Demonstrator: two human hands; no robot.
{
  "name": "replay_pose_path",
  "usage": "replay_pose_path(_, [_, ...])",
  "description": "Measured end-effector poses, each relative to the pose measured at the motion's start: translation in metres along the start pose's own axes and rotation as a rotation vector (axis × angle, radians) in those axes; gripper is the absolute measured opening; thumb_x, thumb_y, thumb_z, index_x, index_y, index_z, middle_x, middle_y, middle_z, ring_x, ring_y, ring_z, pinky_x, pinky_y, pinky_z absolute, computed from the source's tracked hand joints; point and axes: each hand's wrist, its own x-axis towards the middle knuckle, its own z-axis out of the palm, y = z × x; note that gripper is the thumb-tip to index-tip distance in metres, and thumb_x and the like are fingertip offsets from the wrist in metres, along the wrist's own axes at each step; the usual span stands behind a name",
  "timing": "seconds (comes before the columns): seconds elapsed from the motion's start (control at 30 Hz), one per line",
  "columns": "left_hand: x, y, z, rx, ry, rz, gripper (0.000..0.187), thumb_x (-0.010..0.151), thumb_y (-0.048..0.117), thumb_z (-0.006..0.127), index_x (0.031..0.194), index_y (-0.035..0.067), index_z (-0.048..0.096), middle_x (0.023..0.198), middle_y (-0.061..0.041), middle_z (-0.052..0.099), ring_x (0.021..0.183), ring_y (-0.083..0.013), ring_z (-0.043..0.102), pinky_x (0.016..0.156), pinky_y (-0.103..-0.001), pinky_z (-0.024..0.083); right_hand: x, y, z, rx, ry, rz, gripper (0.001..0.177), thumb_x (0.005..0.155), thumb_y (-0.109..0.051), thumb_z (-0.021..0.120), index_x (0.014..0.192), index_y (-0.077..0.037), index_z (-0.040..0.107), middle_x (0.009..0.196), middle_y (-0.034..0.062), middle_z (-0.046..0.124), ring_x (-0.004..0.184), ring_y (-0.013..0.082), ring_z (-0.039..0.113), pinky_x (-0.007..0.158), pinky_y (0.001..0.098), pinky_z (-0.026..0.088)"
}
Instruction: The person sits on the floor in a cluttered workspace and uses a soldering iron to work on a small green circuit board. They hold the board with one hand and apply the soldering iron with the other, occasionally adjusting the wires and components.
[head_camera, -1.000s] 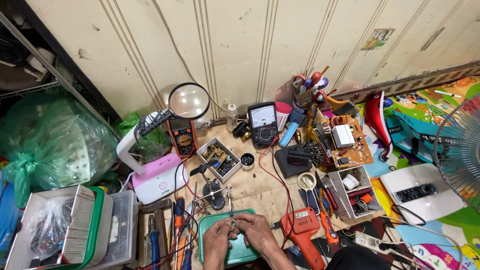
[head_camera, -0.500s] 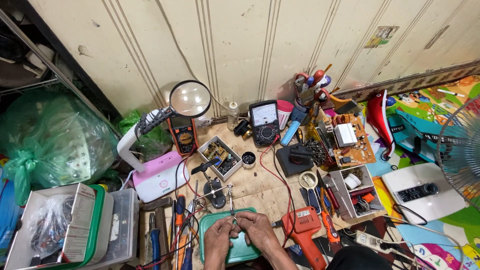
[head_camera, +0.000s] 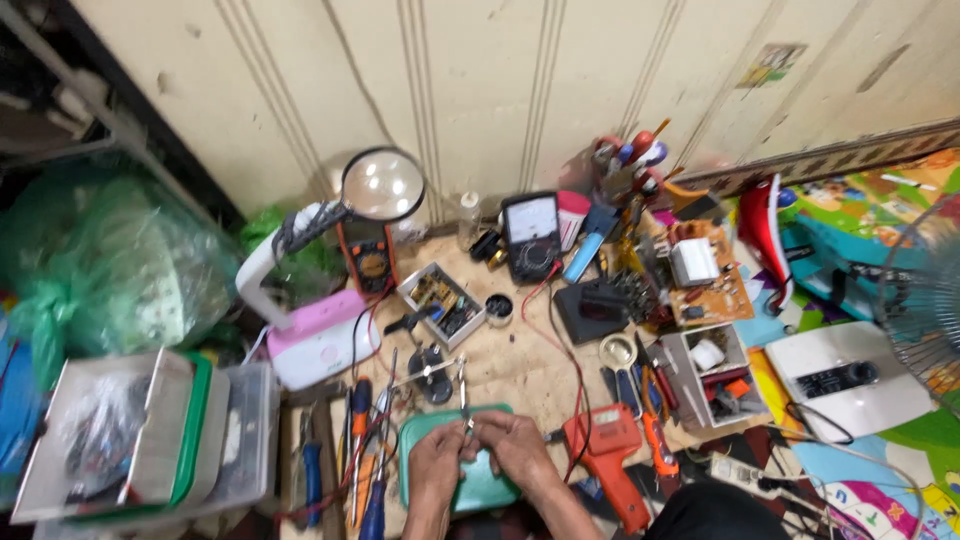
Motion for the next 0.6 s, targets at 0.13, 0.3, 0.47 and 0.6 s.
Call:
replay_pose_path(0.13, [0.004,-0.036,-0.013,0.109,-0.011,0.175,0.036,0.094,0.031,0.067,0.110,0.008,0.089,0.093,-0.007,0.086,0.080,-0.0157,0.078,0.064,-0.030,0.058,0.003,0.037,0.003,-0.216,0.005,-0.135,0.020,0.082,-0.013,0.071,0.094,-0.010,0.086,0.073,0.0067,0.080,0.048,0.0117,0.057,0.050,0.0258,0.042])
replay_pose_path(0.3, [-0.008,-0.016,-0.009,-0.117,-0.053,0.147,0.033,0.095,0.013,0.069,0.120,-0.003,0.083,0.087,-0.012,0.082,0.067,-0.0155,0.080,0.048,-0.022,0.058,0.000,0.021,0.003,-0.072,0.031,-0.144,0.033,0.091,-0.010,0.075,0.120,-0.002,0.088,0.078,0.0214,0.081,0.034,0.0152,0.057,0.038,0.0257,0.039])
replay_pose_path(0.47, [-0.006,-0.021,-0.007,-0.154,-0.041,0.171,0.036,0.094,0.012,0.070,0.122,-0.005,0.082,0.089,-0.012,0.081,0.065,-0.0141,0.078,0.046,-0.019,0.056,-0.009,0.015,0.007,-0.068,0.038,-0.139,0.034,0.092,-0.010,0.075,0.122,0.000,0.086,0.080,0.0216,0.082,0.035,0.0151,0.057,0.039,0.0258,0.040])
replay_pose_path(0.6, [-0.008,-0.019,-0.007,-0.162,-0.047,0.170,0.035,0.094,0.013,0.070,0.122,-0.004,0.082,0.088,-0.011,0.080,0.065,-0.0133,0.078,0.045,-0.019,0.056,-0.007,0.017,0.007,-0.068,0.040,-0.146,0.034,0.092,-0.009,0.076,0.122,0.000,0.086,0.080,0.0224,0.082,0.035,0.0155,0.058,0.039,0.0261,0.040])
